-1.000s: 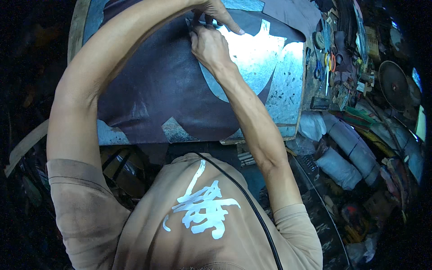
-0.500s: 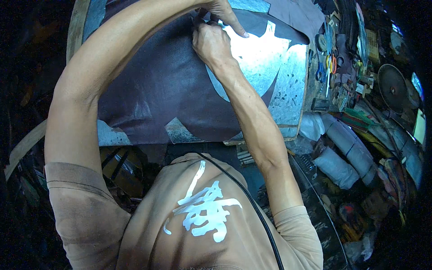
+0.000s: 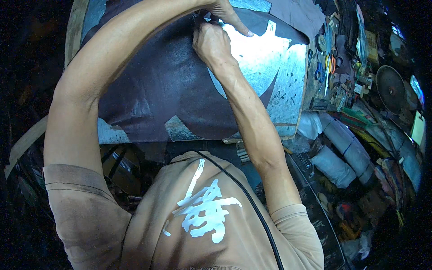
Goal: Cutting leather pieces using a metal template and a hand knife in a workshop.
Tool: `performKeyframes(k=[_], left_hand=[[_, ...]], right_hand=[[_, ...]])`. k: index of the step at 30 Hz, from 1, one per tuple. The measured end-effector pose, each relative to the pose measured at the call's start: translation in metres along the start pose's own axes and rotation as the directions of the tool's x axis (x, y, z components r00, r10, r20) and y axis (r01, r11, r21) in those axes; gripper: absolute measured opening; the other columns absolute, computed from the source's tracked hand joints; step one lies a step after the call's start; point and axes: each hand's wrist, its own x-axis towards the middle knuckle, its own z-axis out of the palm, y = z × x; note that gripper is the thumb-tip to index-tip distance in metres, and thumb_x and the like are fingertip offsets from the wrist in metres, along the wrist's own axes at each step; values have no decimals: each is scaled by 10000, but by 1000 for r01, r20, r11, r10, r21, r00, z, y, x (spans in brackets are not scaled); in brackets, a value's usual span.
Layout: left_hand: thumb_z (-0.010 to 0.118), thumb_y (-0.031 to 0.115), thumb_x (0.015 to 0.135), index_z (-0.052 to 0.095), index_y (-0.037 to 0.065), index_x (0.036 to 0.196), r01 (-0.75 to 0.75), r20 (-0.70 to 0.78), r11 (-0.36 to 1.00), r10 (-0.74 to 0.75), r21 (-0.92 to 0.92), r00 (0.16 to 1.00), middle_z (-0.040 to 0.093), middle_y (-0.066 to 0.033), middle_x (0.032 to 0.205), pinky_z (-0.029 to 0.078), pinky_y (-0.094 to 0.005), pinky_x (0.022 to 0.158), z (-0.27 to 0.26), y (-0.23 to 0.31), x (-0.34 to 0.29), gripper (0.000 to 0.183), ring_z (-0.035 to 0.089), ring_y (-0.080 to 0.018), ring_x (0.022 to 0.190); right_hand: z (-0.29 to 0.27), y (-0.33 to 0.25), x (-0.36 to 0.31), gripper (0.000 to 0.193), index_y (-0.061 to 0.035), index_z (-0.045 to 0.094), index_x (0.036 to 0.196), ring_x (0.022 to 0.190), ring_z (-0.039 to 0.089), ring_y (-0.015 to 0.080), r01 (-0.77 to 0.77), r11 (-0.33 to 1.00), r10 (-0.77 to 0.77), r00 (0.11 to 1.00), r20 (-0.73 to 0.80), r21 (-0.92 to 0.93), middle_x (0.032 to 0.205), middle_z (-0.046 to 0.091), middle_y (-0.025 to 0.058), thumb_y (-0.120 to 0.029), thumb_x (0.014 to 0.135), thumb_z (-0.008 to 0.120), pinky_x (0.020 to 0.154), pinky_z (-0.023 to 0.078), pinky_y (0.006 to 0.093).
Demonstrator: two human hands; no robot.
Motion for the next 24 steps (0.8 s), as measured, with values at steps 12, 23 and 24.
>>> performKeyframes(k=[12,23,24], left_hand=[[644,397,823,693,6,1092,-50,45,983,42,176,998,682,-180,1095,504,-387,840,9,2,9,477,654,-297,1001],[612,127,788,721,32,1014,23,-335,975,54,222,941,705,-159,1030,535,-394,776,34,34,-52,268,679,-309,958],[641,111,797,705,143,1036,83,-355,969,5,231,935,637,-101,1220,492,-464,876,44,35,-57,249,632,-318,1049]], right_hand=[[0,-6,-16,272,-25,669,1076,853,646,436,-12,999,13,999,-34,37,903,665,262,-170,872,563,809,518,480],[-18,12,-83,260,15,652,1072,855,640,432,-1,981,10,999,-44,195,863,646,285,-119,860,584,780,501,489],[-21,10,-91,269,8,648,1094,852,639,431,-1,978,8,999,-35,208,875,648,277,-114,863,584,782,502,483]])
